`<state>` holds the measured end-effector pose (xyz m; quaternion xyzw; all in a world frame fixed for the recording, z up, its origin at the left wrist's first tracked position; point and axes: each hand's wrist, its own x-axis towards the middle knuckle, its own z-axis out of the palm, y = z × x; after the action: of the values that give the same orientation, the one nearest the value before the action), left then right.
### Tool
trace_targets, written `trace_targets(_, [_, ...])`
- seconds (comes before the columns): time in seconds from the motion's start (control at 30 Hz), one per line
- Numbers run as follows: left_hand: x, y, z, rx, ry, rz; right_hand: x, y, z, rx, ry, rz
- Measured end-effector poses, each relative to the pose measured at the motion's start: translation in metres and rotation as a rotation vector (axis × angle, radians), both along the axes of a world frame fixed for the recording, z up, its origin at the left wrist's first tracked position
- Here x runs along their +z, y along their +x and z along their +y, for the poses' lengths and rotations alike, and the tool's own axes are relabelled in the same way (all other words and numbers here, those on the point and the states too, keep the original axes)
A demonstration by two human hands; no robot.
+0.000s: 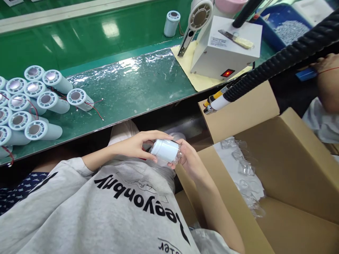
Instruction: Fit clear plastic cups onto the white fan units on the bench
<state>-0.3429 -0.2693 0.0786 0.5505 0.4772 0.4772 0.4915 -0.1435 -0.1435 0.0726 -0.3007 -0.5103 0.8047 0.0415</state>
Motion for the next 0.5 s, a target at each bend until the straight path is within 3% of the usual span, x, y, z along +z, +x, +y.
trace_targets(0.5, [-0.0011, 0.0061, -0.0025, 0.036, -0.032, -0.028, -0.004, -0.0027, 0.0004, 0.149, -0.41, -0.155])
